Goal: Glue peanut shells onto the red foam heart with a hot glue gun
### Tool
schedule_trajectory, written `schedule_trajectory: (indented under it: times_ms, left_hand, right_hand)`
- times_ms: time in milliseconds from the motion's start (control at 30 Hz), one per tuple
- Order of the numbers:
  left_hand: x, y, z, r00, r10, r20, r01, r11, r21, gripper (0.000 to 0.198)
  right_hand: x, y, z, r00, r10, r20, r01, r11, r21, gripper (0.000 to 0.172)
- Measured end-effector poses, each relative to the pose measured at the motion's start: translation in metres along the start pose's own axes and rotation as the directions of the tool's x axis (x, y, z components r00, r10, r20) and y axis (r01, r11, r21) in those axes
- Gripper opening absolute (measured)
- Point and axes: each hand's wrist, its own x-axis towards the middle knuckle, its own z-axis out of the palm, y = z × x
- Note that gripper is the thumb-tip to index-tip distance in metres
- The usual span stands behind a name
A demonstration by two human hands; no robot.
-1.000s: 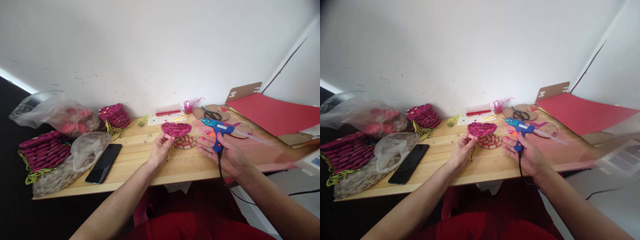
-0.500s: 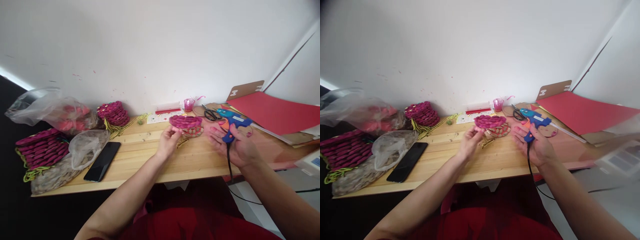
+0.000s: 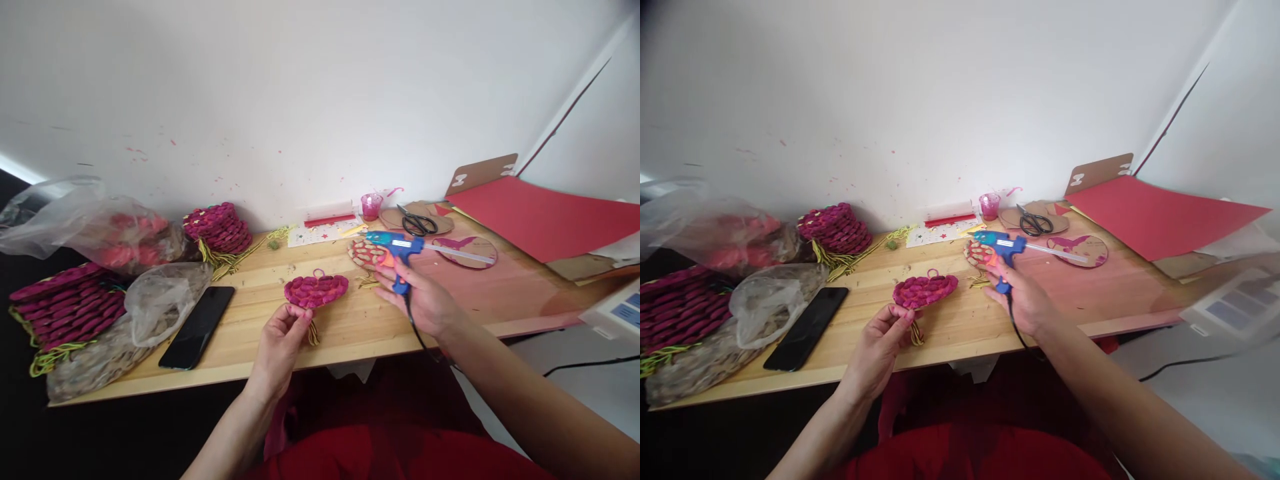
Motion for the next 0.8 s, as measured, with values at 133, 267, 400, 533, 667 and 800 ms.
schedule_trajectory:
  times_ms: [133,267,400,533,667,800]
  left_hand:
    - [-0.004,-0.004,0.005,0.999,-0.036,0.031,0.036,0.999,0.02,0.041]
    - [-0.007,-0.007,0.015,0.994,-0.068,0.087,0.066,0.997,0.028,0.042]
    - [-0.012,-0.006,0.02,0.977,-0.157,0.143,0.153,0.987,0.04,0.043]
    - [-0.019,-0.006,0.017,0.957,-0.212,0.197,0.199,0.976,0.086,0.04]
    - [-0.026,-0.008,0.009,0.942,-0.227,0.246,0.21,0.973,0.095,0.035]
    - [-0.028,-0.009,0.006,0.926,-0.245,0.287,0.226,0.969,0.1,0.034]
  right_hand:
    - [-0.008,-0.016,-0.026,0.972,-0.197,-0.127,0.192,0.98,-0.045,0.018]
    - [-0.018,-0.02,-0.033,0.972,-0.22,-0.08,0.214,0.974,-0.072,0.014]
    - [-0.014,-0.017,-0.022,0.989,-0.144,0.038,0.147,0.984,-0.104,0.01]
    - [0.006,-0.009,-0.004,0.986,-0.067,0.15,0.091,0.983,-0.159,0.016]
    - [0.017,-0.006,-0.004,0.982,-0.017,0.189,0.059,0.974,-0.22,0.02]
    - [0.006,-0.022,-0.022,0.995,-0.086,0.043,0.094,0.964,-0.248,0.016]
